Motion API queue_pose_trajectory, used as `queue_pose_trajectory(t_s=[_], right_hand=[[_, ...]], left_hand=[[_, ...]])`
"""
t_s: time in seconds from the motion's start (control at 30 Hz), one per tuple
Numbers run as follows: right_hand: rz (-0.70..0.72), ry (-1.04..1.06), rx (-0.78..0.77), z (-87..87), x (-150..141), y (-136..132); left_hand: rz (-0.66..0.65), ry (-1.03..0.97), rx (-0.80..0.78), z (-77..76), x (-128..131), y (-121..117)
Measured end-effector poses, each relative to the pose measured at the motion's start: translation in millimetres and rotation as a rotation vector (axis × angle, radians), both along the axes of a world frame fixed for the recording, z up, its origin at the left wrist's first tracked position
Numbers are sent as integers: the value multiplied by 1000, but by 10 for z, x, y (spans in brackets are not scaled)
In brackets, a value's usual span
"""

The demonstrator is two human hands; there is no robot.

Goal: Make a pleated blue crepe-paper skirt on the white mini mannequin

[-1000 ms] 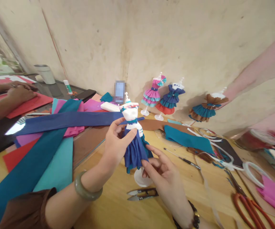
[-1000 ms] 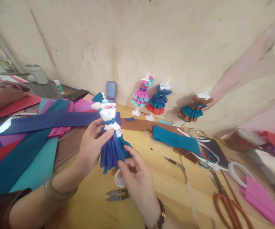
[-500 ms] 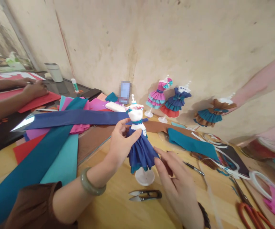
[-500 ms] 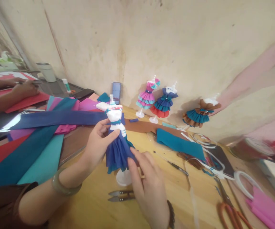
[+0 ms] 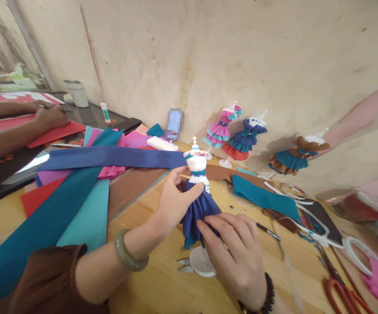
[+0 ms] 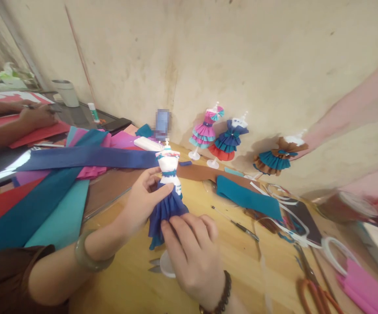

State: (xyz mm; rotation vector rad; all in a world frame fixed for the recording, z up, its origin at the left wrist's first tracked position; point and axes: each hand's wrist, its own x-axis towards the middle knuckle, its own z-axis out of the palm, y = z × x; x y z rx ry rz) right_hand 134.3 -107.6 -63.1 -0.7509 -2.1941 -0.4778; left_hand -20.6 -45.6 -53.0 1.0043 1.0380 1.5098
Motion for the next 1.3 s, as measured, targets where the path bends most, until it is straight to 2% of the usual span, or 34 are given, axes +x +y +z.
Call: queue_pose_trajectory(t_s=[0.17,0.33,0.5,0.6,0.73,0.87,0.97,1.17,1.3], right_hand=[[64,55,-68,-57,4,-21],[60,-27,-77,-123,-54,33],[109,-13,-175,-90,-59,61],[146,104,-256,-47,-40,45],[36,257,-345,-3,-36,40],[-44,262,-398,9,-65,58],[-101,186,-342,-2,-86,53],[-277,-73,-60,-20,-126,23],[-287,-115,-25,-14,-127,28]], left_hand=[[-23,16,-12,7,0,-7],[-38,32,1,-17,-17,12],[-38,30,4,-31,-25,30],[-43,33,31,-29,-27,33],[-64,24,46,-22,-24,14],[-96,52,65,-16,-12,-30],[-94,72,68,-15,-3,-48],[-55,75,37,7,-1,-54],[-42,59,11,34,1,-61]])
